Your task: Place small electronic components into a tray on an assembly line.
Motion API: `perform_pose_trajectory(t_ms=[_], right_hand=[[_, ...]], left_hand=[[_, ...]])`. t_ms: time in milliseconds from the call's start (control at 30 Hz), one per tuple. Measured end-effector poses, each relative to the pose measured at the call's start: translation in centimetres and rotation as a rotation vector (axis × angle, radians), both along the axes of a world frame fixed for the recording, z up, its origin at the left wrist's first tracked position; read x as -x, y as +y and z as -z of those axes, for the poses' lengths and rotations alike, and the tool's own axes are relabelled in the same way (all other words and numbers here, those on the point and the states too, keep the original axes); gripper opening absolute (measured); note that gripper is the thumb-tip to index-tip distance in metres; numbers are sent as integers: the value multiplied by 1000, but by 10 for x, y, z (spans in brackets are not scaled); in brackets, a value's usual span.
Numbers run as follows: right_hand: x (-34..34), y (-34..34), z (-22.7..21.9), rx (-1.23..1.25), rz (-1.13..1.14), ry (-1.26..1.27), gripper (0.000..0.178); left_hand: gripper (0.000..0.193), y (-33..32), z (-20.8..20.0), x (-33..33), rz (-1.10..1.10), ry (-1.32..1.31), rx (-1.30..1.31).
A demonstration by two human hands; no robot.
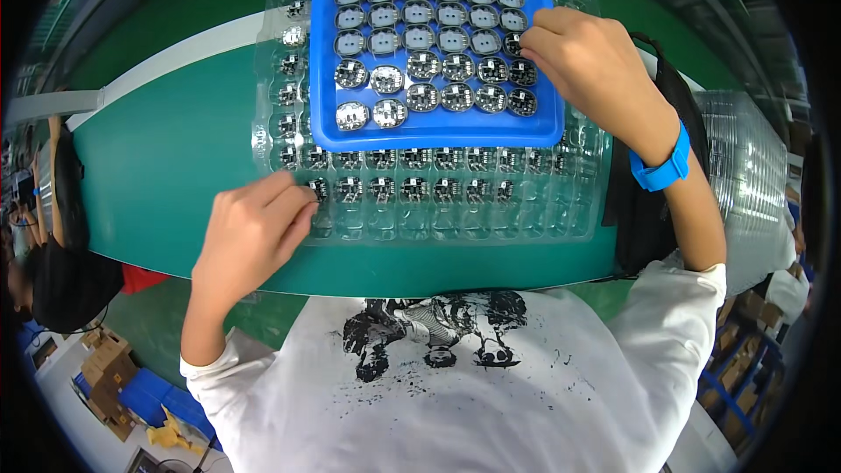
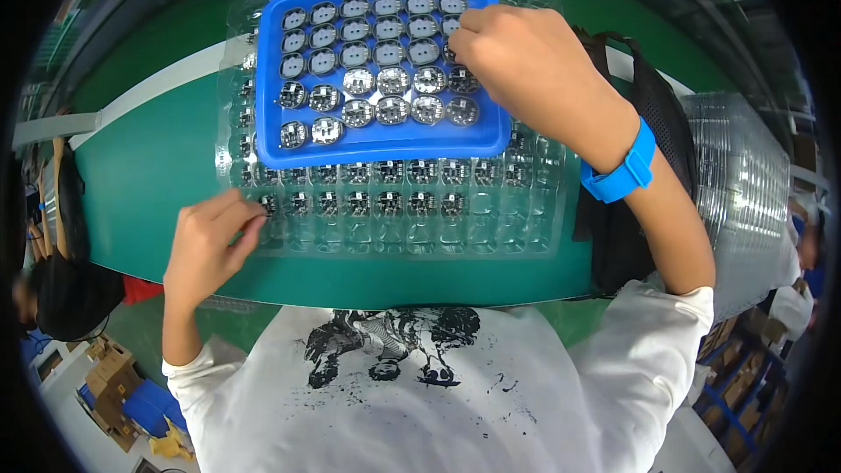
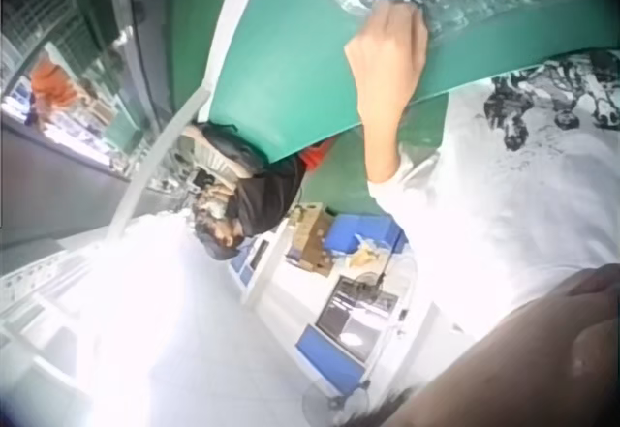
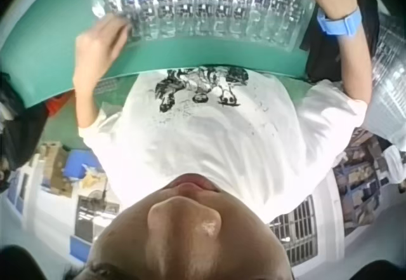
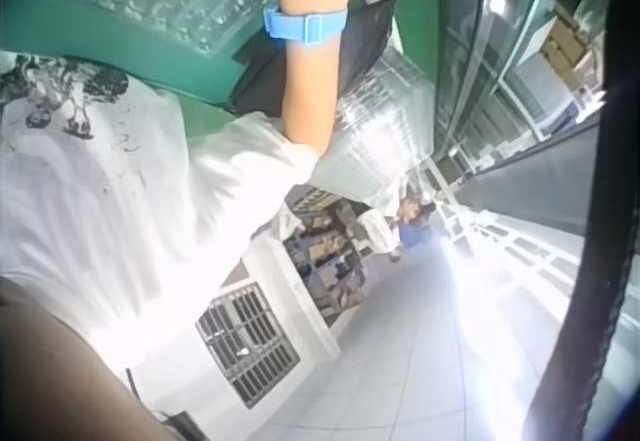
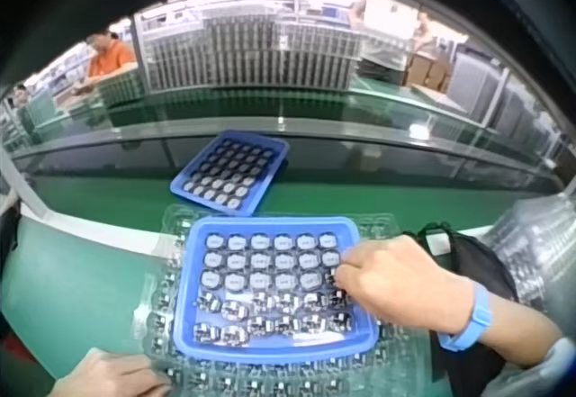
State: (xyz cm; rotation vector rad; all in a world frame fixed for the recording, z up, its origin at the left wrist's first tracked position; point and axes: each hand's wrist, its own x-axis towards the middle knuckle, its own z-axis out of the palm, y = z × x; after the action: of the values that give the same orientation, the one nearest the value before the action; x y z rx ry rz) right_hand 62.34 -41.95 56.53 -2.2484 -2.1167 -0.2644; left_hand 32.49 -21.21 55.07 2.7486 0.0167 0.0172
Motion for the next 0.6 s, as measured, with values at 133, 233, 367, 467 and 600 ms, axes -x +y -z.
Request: perform_pose_trajectory(t_ms=[133,233,367,467,600], right_hand=[[0,2,-2,-28,-42,-5,9],[-1,3,3,-54,-55,36,9],[-4,-1,11,-59,-48,112,8],[-5,-1,11,-68,-34,158,8],[-6,-2,13,-60,-37,172,9]], left_hand=[[13,9,-15,-21,-70,-180,89],[12,21,-17,-55,-99,-316,100],[8,35,-1,-95,-32,-389,57],[7,40,4,-105,-5,-374,-14],[5,43,7,-110,23,-332,-52]])
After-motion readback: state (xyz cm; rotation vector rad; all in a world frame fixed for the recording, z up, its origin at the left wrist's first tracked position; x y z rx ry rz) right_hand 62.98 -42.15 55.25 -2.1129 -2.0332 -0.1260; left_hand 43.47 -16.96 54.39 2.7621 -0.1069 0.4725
